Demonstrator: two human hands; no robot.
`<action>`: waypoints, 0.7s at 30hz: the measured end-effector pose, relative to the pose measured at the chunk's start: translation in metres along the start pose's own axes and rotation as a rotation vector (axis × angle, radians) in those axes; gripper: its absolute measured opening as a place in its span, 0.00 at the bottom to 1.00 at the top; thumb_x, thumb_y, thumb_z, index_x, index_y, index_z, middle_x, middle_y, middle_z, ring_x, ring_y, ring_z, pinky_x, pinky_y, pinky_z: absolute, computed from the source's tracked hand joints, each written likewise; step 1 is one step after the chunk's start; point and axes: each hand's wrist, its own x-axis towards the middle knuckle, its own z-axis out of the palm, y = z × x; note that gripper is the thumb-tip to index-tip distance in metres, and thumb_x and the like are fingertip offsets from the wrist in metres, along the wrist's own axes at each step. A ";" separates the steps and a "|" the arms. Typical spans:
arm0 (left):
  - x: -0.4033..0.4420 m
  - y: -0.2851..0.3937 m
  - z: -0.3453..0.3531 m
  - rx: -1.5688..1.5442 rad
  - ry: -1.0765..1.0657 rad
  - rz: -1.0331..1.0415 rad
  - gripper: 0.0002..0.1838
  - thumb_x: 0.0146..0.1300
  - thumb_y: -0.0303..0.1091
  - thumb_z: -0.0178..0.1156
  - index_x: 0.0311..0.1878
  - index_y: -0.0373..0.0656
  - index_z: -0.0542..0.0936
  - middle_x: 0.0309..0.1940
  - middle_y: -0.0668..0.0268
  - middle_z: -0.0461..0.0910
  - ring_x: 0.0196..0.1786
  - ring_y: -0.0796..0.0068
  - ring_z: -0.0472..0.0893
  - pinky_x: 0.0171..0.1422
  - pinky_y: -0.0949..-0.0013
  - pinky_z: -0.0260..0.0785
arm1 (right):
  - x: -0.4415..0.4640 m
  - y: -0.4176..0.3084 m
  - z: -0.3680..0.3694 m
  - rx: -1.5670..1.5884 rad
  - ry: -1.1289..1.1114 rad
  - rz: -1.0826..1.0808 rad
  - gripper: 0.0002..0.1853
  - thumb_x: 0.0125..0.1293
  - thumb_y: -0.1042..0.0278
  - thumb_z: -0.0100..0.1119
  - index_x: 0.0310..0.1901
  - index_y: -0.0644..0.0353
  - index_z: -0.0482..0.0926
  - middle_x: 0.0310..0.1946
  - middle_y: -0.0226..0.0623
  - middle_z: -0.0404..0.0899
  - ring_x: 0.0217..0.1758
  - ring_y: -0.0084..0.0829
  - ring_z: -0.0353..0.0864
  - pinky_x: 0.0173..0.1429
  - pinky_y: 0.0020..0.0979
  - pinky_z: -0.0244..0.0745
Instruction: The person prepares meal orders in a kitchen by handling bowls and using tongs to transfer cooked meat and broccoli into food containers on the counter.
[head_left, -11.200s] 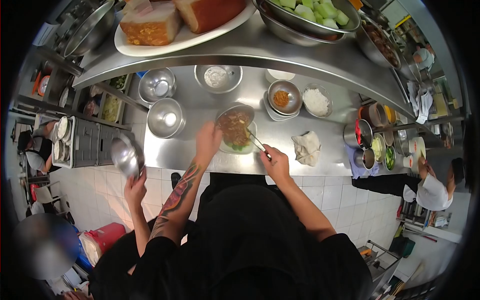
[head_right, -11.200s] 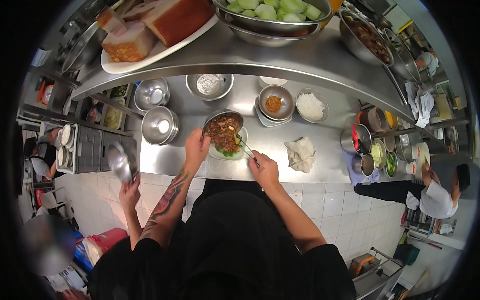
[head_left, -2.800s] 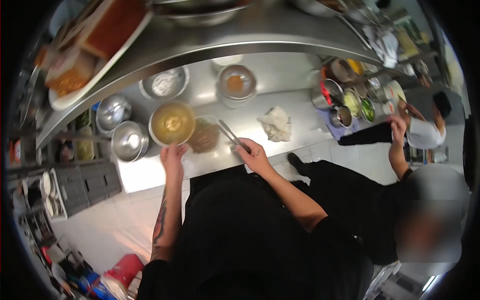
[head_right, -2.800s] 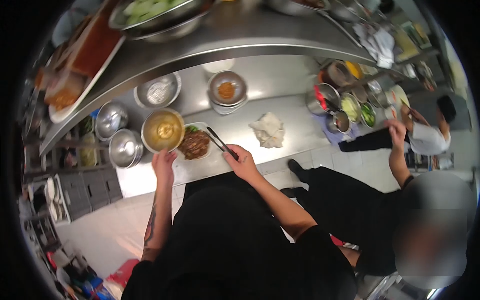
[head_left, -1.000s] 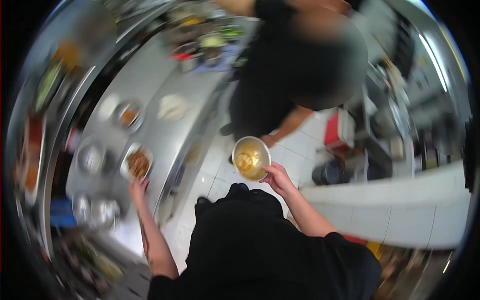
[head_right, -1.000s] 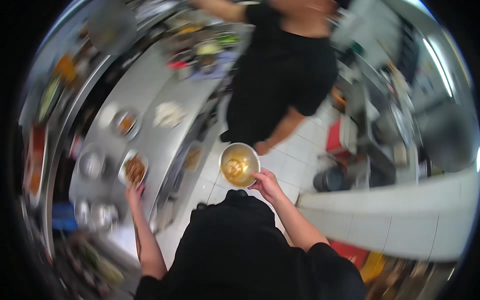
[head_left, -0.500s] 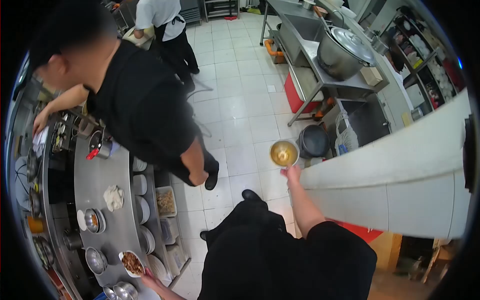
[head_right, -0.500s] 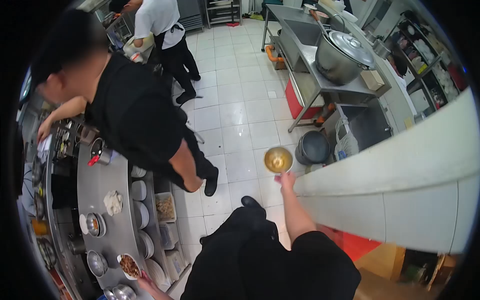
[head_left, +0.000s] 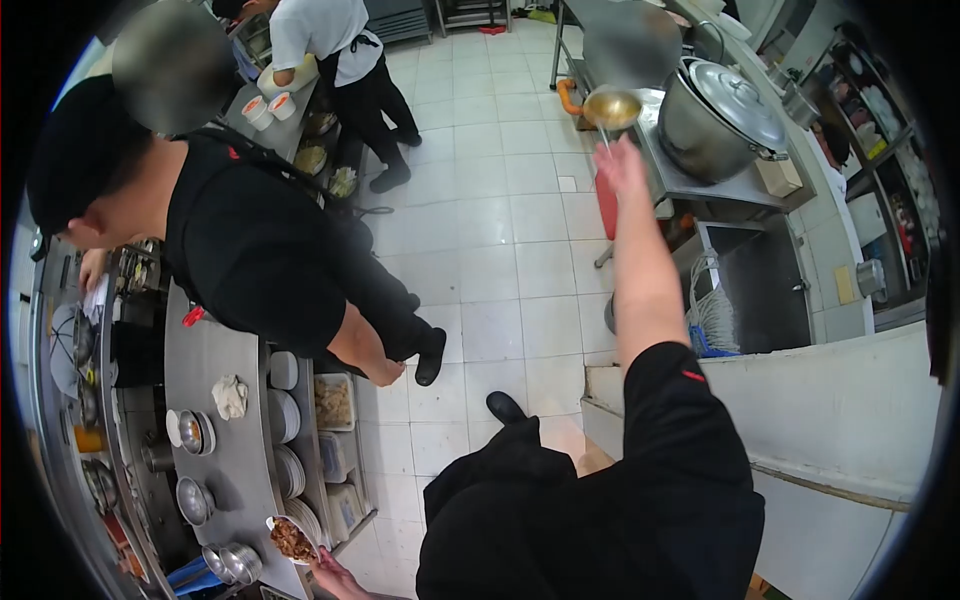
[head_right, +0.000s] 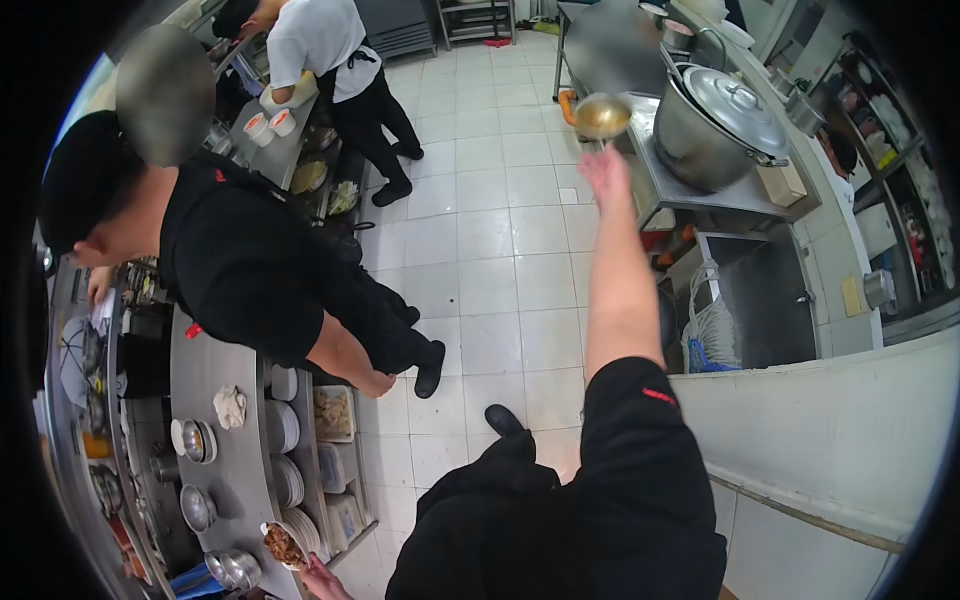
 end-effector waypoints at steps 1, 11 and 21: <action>-0.006 0.001 -0.004 -0.009 -0.005 -0.001 0.19 0.71 0.34 0.56 0.54 0.24 0.76 0.46 0.53 0.81 0.49 0.65 0.82 0.56 0.72 0.82 | -0.006 -0.028 0.026 -0.067 0.021 -0.028 0.23 0.74 0.56 0.59 0.56 0.69 0.71 0.53 0.47 0.78 0.51 0.47 0.83 0.53 0.49 0.84; -0.055 0.011 -0.080 -0.017 0.041 0.086 0.17 0.68 0.31 0.58 0.57 0.33 0.74 0.48 0.56 0.82 0.46 0.61 0.85 0.52 0.63 0.79 | -0.203 0.236 -0.185 -1.121 -0.422 0.468 0.18 0.74 0.55 0.53 0.43 0.66 0.81 0.31 0.46 0.85 0.27 0.38 0.85 0.31 0.41 0.83; -0.094 0.047 -0.208 0.063 0.153 0.255 0.17 0.65 0.25 0.54 0.56 0.31 0.71 0.45 0.53 0.82 0.39 0.64 0.87 0.39 0.67 0.85 | -0.494 0.334 -0.265 -2.066 -0.793 1.182 0.20 0.74 0.55 0.55 0.55 0.65 0.77 0.52 0.43 0.83 0.44 0.41 0.88 0.43 0.47 0.85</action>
